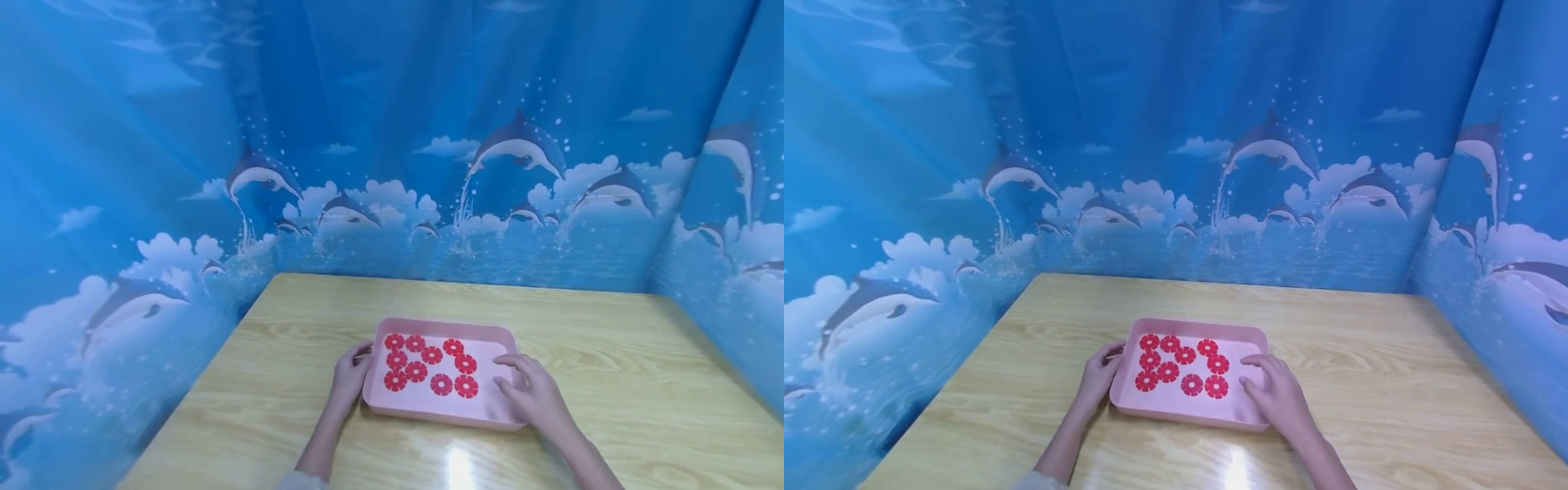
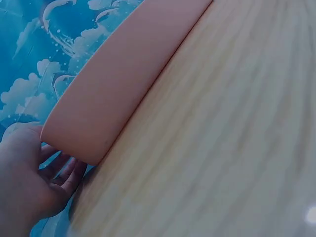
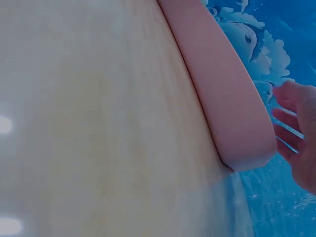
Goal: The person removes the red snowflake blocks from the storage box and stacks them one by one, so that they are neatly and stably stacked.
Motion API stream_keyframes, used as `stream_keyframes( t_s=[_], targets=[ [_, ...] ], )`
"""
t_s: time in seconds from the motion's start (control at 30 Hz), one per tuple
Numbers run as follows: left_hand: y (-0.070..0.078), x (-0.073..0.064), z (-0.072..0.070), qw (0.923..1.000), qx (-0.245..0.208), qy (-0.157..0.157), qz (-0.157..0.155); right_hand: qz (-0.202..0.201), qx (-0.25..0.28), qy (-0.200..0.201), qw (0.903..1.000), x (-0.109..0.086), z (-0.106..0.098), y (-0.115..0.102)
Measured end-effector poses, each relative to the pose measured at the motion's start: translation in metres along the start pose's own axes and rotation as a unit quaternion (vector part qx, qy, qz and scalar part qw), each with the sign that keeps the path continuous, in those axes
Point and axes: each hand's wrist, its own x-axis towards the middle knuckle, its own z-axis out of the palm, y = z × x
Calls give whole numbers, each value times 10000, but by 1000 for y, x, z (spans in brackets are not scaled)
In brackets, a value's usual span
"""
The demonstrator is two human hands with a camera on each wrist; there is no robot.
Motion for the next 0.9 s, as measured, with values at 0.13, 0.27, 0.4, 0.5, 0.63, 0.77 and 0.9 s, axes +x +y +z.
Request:
stream_keyframes(
  t_s=[0.13, 0.27, 0.4, 0.5, 0.63, 0.77, 0.9],
  targets=[
    [-4, 2, 3, 9999, -121, -100, 27, -20, 276, -982, 9948, 14, 2, 8],
    [-4, 1, 2, 9998, -128, -164, 59, 151, 509, -1604, 9856, 19, 7, 15],
    [-2, 3, 0, 9998, -8, -172, 75, 288, 397, -1659, 9849, 21, 14, 16],
    [1, 4, -1, 9997, 73, -197, 149, 383, 131, -1566, 9868, 21, 17, 14],
    [4, 5, -3, 9995, -11, -262, 171, 401, -379, -1470, 9876, 23, 20, 12],
    [3, 3, -3, 9994, -60, -323, 141, 269, -921, -1474, 9844, 21, 23, 12],
    [1, 1, -2, 9994, -46, -335, 73, 207, -1267, -1583, 9790, 20, 24, 12]
  ],
)
